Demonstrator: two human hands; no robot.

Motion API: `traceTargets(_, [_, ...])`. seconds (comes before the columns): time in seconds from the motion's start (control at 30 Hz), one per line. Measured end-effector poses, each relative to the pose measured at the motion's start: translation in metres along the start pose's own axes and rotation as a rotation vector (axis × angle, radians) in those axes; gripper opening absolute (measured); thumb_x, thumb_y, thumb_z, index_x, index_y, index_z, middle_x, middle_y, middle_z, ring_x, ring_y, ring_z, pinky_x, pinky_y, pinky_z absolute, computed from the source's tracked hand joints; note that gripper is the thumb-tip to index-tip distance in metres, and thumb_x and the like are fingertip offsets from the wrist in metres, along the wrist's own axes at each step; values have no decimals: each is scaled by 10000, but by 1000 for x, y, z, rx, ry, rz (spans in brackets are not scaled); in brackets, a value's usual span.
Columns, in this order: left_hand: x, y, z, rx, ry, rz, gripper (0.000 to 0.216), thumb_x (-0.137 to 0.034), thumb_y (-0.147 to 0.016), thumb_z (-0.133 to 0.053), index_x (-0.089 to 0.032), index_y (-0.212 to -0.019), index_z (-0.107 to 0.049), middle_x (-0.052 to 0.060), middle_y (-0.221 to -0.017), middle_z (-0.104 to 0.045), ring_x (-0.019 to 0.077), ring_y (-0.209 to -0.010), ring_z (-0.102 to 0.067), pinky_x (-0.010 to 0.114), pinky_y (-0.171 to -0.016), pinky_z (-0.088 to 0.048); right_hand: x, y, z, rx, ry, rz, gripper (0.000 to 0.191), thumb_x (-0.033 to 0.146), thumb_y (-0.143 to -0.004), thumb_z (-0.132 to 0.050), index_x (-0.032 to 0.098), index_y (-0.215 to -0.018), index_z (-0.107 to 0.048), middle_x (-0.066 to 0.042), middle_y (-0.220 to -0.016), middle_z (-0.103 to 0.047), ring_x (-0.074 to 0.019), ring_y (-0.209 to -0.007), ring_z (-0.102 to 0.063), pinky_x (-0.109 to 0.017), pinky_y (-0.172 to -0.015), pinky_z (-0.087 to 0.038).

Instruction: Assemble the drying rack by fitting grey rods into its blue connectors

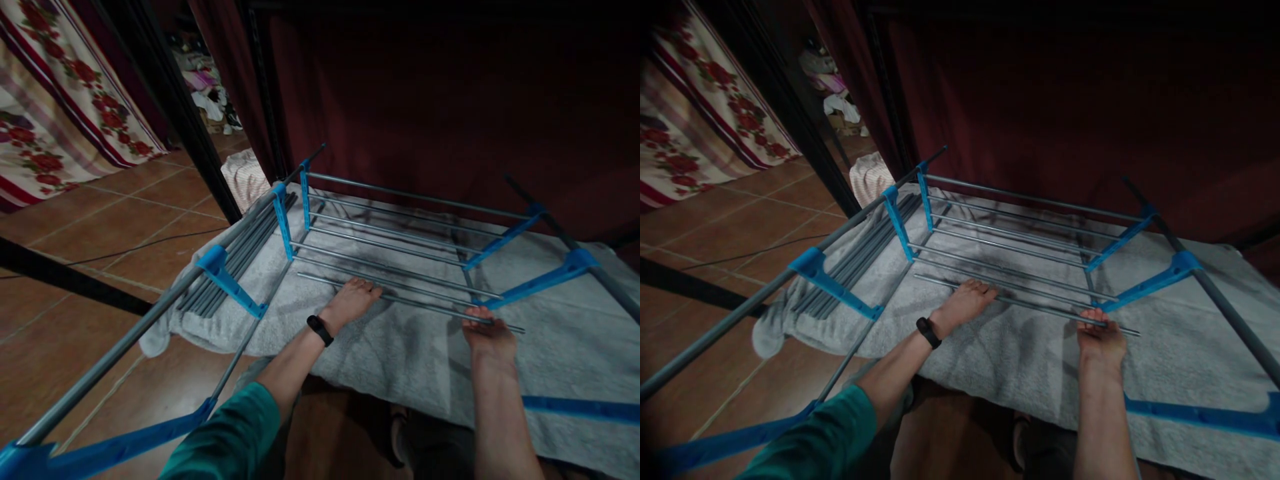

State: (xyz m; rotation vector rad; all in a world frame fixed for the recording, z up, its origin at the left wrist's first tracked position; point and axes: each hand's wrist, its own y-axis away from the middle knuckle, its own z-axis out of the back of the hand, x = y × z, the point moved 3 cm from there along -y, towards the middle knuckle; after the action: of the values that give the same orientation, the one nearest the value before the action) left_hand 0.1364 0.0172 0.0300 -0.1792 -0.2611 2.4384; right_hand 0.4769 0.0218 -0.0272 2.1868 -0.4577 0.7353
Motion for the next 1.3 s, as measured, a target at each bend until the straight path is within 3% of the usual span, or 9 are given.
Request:
traceTargets(0.13, [1, 1, -2, 28, -8, -3, 311, -112, -955, -424, -196, -1219, -565, 74, -1006, -666, 203, -951, -625, 356, -885, -416, -1, -1, 0, 16, 17, -3, 328, 221, -962, -216, 218, -802, -503, 11, -743, -544, -91, -591, -601, -247, -551, -560])
traceTargets(0.27, [2, 0, -2, 68, -4, 27, 291, -107, -955, -422, -199, -1189, -567, 71, -1034, -666, 201, -963, -626, 344, -860, -427, -3, 1, -2, 57, 53, 5, 312, 258, -966, -251, 218, -786, -502, 8, -750, -547, -92, -595, -599, -246, -558, -560])
traceTargets(0.43, [2, 0, 0, 67, 4, 40, 260, -122, -961, -428, -192, -1169, -568, 73, -1022, -662, 201, -958, -625, 347, -874, -429, -4, 1, -2, 9, 3, -23, 457, 229, -978, -102, 206, -815, -528, -4, -745, -551, -95, -604, -609, -259, -560, -561])
traceTargets(0.6, [5, 1, 2, 52, 47, 34, 231, -121, -948, -465, -190, -1129, -591, 72, -1004, -670, 202, -933, -627, 349, -871, -436, -4, -2, -2, 17, 29, -20, 387, 234, -966, -178, 211, -816, -534, -11, -749, -569, -107, -599, -610, -268, -534, -551])
traceTargets(0.77, [10, 1, 3, 27, 94, 76, 181, -268, -966, -499, -187, -1059, -630, 74, -973, -687, 220, -939, -636, 355, -874, -449, -7, 12, -10, 2, 27, -31, 325, 216, -940, -232, 208, -809, -529, 3, -736, -578, -97, -592, -617, -257, -569, -555])
traceTargets(0.97, [18, 2, 12, -10, 155, 131, 300, -385, -988, -439, -209, -1098, -655, 73, -935, -696, 218, -933, -645, 354, -867, -463, -8, 33, -27, 39, 106, 193, 256, 326, -932, -352, 206, -842, -560, -5, -787, -651, -104, -638, -645, -238, -584, -535])
traceTargets(1.13, [29, 9, 24, -49, 139, 175, 226, -329, -976, -469, -206, -1044, -647, 72, -971, -700, 214, -934, -647, 340, -845, -473, -6, 50, -40, 89, 131, 388, 250, 359, -896, -437, 186, -867, -615, 6, -719, -664, -88, -579, -609, -216, -591, -516])
traceTargets(1.3, [41, 17, 24, -82, 157, 229, 195, -314, -966, -474, -211, -1019, -630, 66, -932, -701, 216, -873, -661, 328, -768, -494, -5, 64, -54, 211, 115, 464, 259, 436, -851, -562, 184, -887, -613, 13, -711, -675, -87, -553, -602, -214, -577, -515])
